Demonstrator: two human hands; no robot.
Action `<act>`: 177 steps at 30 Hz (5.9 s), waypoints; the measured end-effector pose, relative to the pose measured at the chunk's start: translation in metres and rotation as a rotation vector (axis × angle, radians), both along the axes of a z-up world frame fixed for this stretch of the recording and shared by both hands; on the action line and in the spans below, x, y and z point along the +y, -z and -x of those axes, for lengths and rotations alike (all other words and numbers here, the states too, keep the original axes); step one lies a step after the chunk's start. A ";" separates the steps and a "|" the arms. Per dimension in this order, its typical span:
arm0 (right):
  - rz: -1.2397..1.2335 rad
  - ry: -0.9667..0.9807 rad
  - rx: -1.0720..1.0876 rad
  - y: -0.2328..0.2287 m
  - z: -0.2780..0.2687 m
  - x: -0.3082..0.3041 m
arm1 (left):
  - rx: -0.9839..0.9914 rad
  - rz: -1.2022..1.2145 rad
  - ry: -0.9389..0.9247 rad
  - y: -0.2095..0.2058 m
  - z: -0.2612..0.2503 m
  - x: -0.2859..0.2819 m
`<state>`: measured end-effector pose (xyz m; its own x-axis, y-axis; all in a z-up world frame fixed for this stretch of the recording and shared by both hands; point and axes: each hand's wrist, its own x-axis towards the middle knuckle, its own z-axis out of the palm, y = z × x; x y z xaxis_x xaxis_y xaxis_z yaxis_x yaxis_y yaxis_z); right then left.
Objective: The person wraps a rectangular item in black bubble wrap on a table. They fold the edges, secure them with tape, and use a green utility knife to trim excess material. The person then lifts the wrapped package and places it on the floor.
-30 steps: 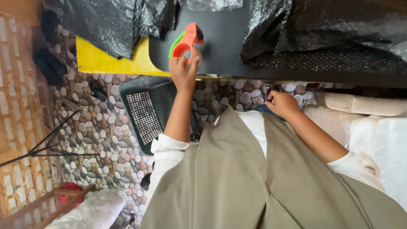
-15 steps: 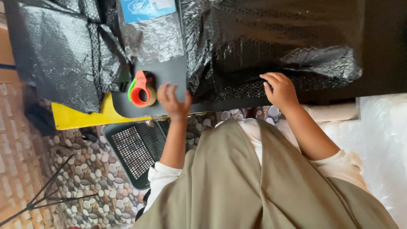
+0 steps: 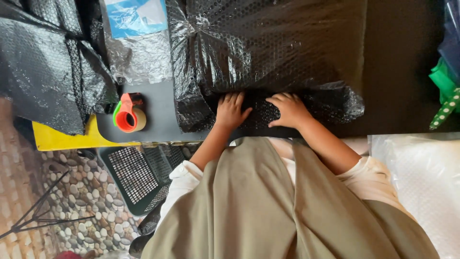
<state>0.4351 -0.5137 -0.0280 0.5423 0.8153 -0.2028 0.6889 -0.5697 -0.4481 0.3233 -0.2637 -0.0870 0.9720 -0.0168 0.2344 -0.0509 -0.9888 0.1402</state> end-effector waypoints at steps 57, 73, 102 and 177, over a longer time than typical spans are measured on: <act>-0.658 0.353 -0.525 -0.036 -0.044 -0.055 | 0.181 0.522 0.114 -0.097 -0.089 0.019; -0.641 0.133 -0.785 0.001 0.024 0.048 | 0.303 0.494 -0.156 -0.090 -0.101 0.010; 0.002 0.180 -0.418 -0.061 0.034 0.113 | -0.325 0.860 -1.239 -0.081 0.360 0.217; -0.797 0.164 0.802 -0.038 -0.045 0.015 | 0.716 0.592 0.371 -0.199 -0.077 0.004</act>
<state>0.4802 -0.4983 0.0104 0.6015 0.7989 0.0048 -0.0153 0.0175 -0.9997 0.4008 -0.2592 0.1116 0.8444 -0.4173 -0.3358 -0.0529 -0.6889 0.7229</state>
